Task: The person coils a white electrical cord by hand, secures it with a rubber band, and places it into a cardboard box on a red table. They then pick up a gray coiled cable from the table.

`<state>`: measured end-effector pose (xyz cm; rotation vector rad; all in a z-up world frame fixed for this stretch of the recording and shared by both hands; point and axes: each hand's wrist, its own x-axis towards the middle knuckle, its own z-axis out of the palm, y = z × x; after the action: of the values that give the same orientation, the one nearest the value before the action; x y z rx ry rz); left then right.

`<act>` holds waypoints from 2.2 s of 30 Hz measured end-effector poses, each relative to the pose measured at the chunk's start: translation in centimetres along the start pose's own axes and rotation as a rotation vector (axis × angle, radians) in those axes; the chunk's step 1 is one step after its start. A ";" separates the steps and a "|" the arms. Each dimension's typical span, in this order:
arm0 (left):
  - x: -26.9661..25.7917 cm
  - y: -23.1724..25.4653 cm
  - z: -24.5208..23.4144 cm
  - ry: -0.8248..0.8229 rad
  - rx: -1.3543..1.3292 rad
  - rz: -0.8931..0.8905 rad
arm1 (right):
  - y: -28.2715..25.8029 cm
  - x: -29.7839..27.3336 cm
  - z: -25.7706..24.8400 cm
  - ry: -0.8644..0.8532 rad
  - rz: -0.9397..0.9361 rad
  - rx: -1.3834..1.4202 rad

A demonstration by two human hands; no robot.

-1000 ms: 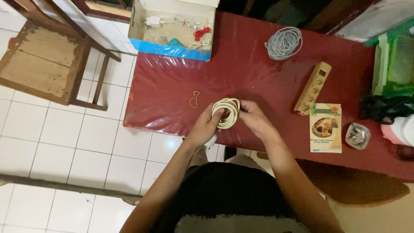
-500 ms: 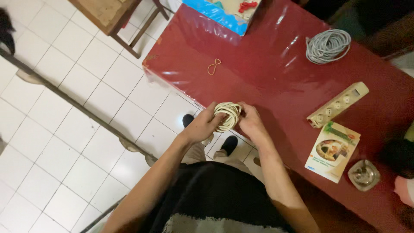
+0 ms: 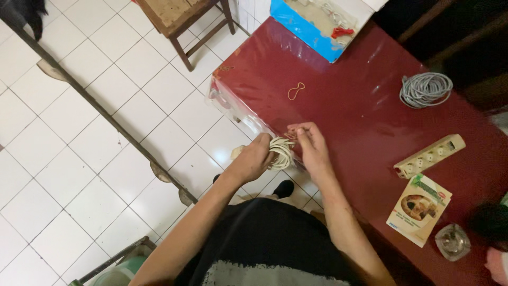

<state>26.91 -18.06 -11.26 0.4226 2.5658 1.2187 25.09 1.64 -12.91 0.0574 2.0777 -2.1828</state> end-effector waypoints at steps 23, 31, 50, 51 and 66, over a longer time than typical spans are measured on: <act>-1.6 -2.5 -5.2 0.268 0.174 0.114 | -1.9 1.1 11.5 0.200 -0.318 -0.486; -1.1 -0.5 -6.6 0.132 -0.006 0.179 | -0.5 4.0 7.3 0.159 -0.289 -0.200; -0.8 2.7 -3.4 -0.002 -0.193 0.139 | -3.9 3.1 1.2 -0.324 0.361 0.109; -0.8 2.9 -3.4 -0.013 -0.226 0.082 | -3.8 3.0 1.1 -0.315 0.407 0.207; -0.6 1.5 -1.3 0.123 -0.253 -0.019 | -5.5 1.9 -0.4 -0.444 0.098 -0.186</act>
<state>27.19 -18.24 -9.26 0.2759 2.4608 1.5825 22.58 2.13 -7.73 -0.3071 1.9574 -1.7392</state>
